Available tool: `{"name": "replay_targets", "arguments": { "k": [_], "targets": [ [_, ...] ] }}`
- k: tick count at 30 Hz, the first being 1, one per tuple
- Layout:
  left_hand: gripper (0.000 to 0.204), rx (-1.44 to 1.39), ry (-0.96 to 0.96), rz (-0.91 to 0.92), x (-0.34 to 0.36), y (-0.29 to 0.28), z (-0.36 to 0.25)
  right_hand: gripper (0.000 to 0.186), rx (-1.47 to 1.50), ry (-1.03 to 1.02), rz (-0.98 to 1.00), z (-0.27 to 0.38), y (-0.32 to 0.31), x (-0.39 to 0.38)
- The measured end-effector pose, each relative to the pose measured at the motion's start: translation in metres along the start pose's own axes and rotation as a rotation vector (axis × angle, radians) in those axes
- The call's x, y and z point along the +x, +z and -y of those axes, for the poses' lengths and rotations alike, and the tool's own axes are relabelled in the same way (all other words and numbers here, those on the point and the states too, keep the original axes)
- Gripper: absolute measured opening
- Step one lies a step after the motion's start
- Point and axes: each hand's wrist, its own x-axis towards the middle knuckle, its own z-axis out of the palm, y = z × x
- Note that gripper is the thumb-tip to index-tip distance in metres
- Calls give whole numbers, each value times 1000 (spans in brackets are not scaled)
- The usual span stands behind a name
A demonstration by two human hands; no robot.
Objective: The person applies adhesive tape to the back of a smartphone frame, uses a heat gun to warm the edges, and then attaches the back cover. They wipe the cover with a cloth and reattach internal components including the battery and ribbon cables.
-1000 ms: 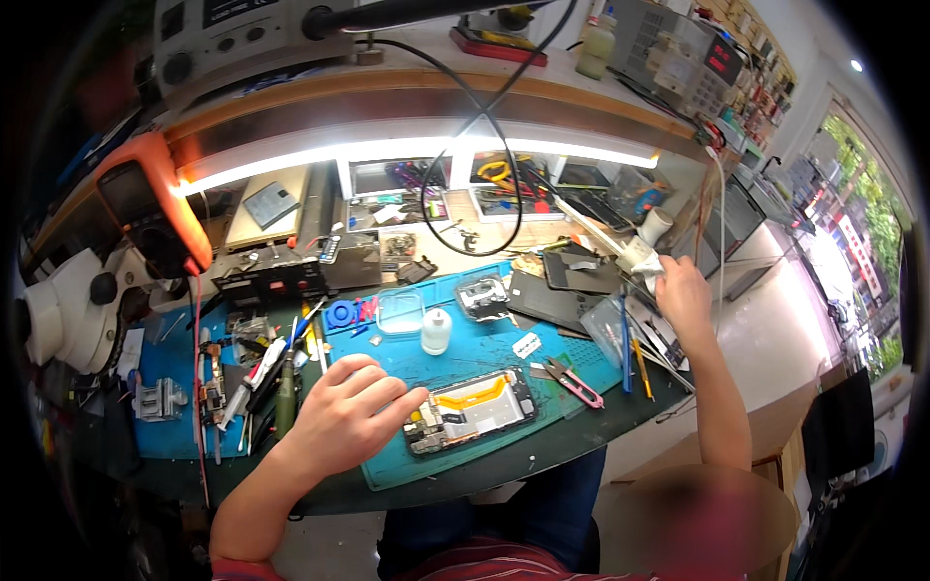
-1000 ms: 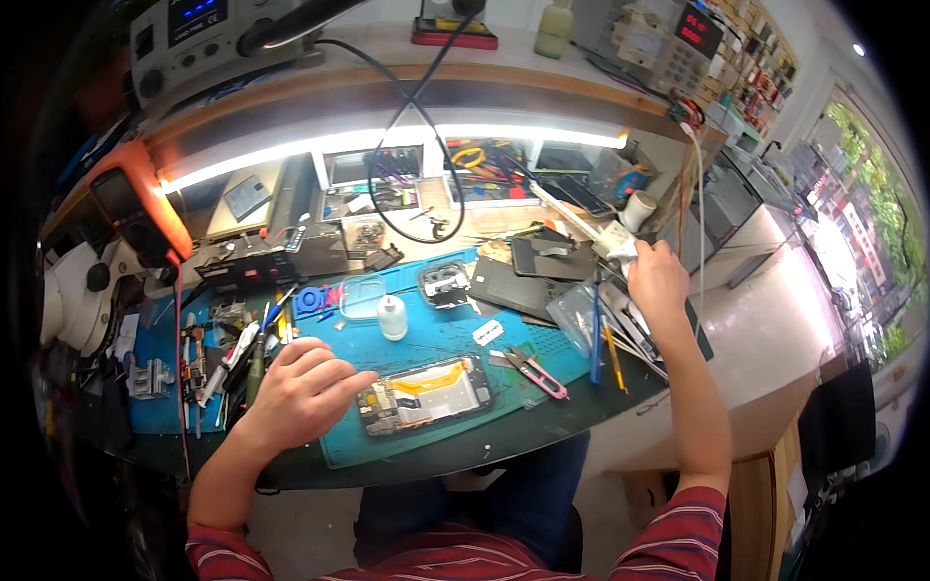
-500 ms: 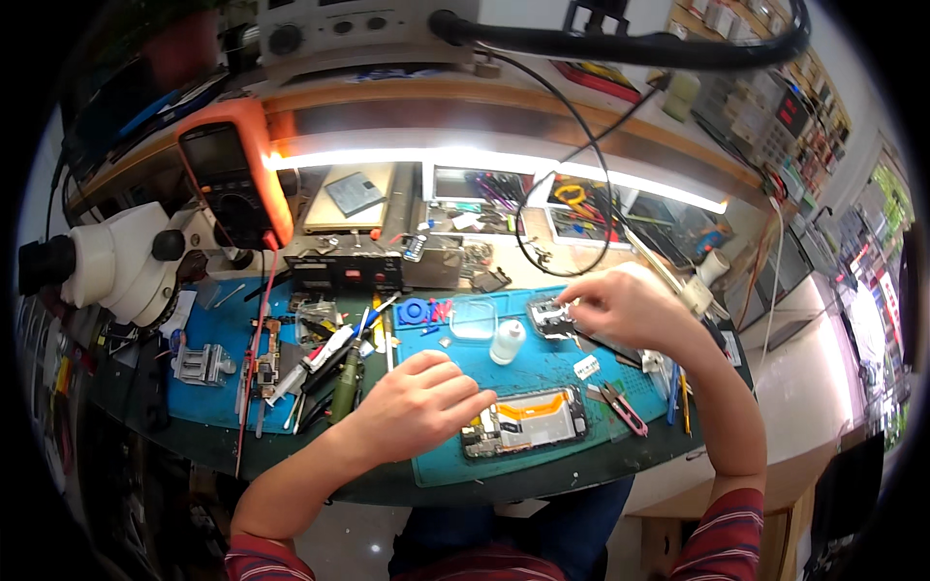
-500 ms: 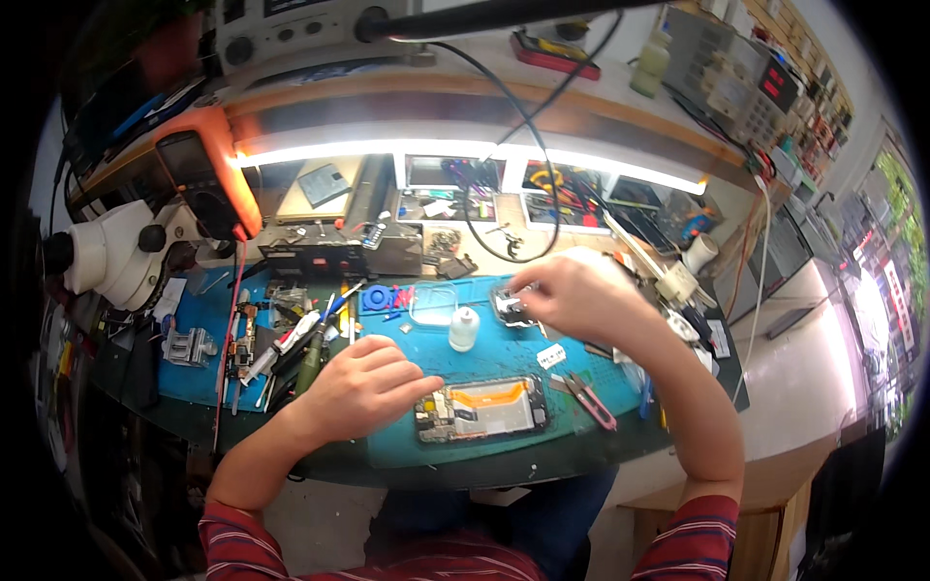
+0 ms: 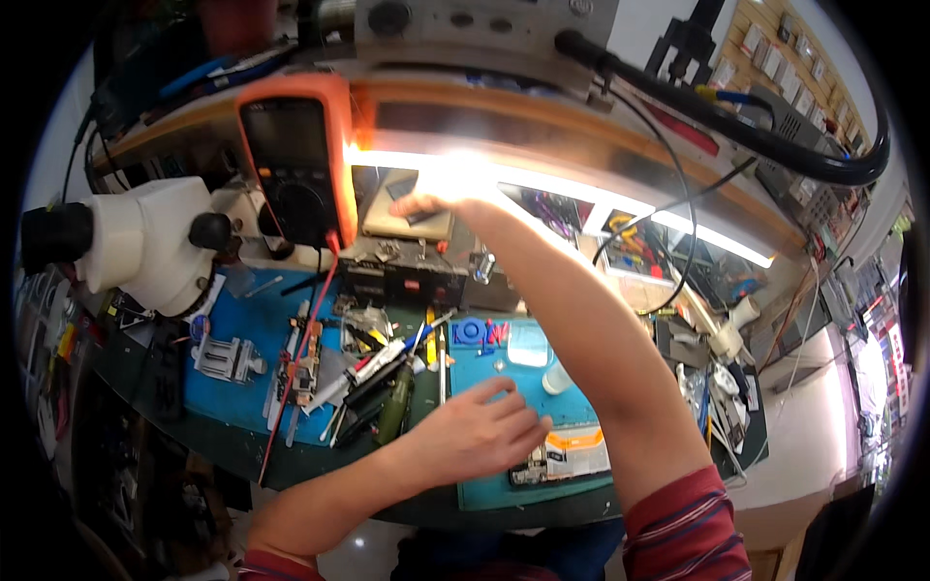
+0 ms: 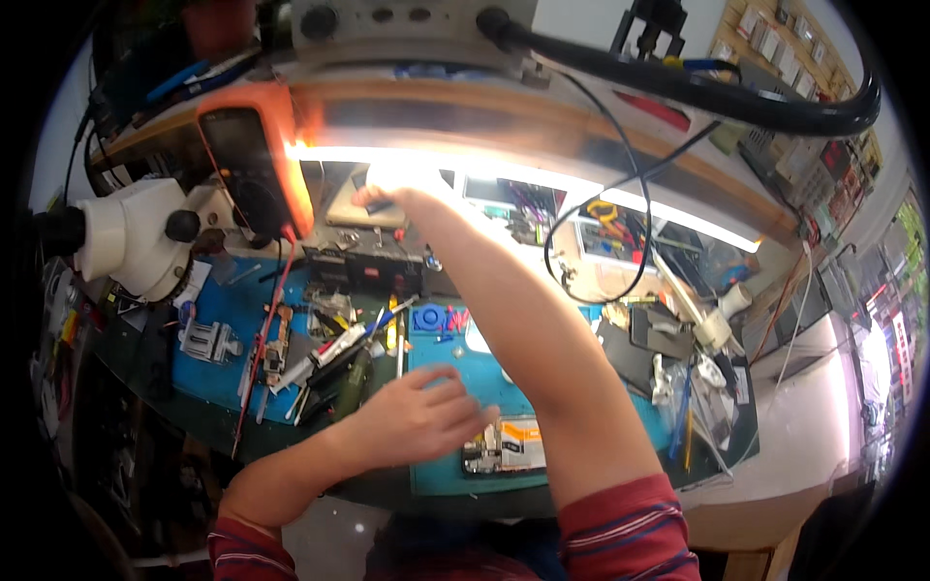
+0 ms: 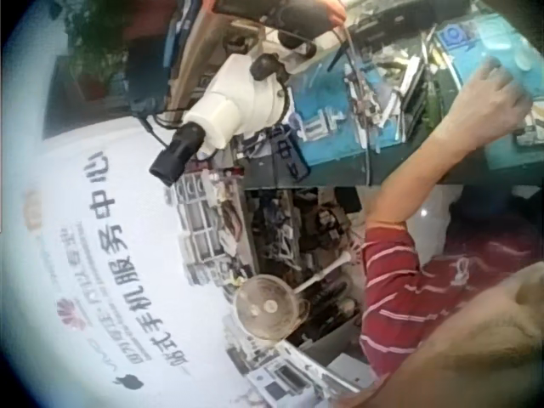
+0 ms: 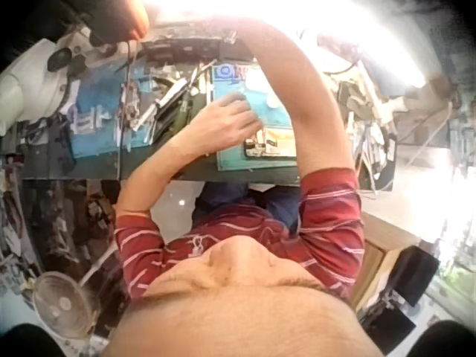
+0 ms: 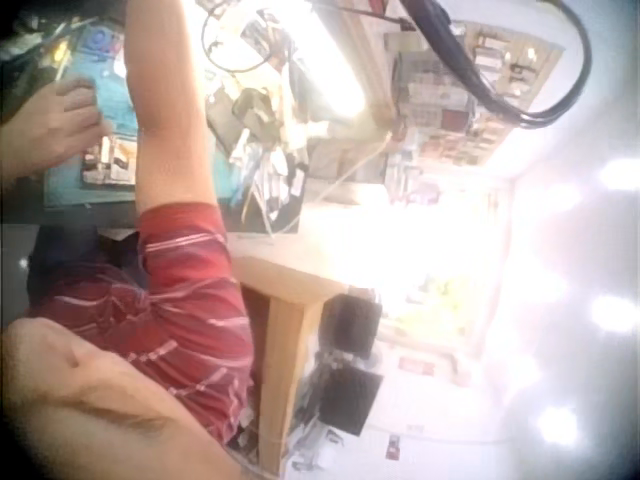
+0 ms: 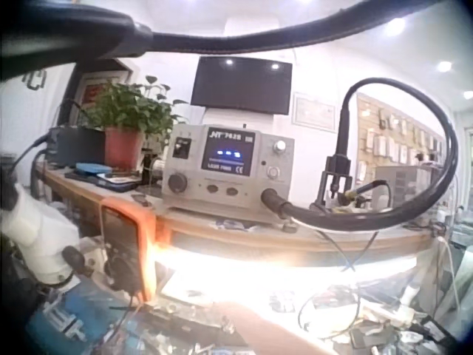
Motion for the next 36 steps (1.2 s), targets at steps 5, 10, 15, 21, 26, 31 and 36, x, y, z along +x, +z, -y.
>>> {"name": "replay_targets", "arguments": {
  "k": [5, 10, 15, 21, 26, 31, 36],
  "targets": [
    [21, 58, -53, -84, 4, -10, 12, 47, 424, 238, -88, -3, -1, -1],
    [26, 35, -130, -108, 3, -11, 17, 37, 1497, 341, -82, -36, 2, -87],
    [29, -27, -126, -119, 8, -7, 17, 38, 1671, 452, -147, -41, -47, -241],
    [27, -23, -180, -78, 9, -4, 18, 46, 1581, 479, -228, -41, -73, -361],
    [25, -52, -237, 46, 9, -19, -7, 51, 1390, 592, -62, -60, -29, -431],
    [26, -136, -316, 124, -4, -16, -34, 65, 748, 269, -4, -53, 6, -435],
    [29, -200, -423, 132, -9, -5, -44, 57, 262, -13, -133, -42, 43, -409]
  ]
}}
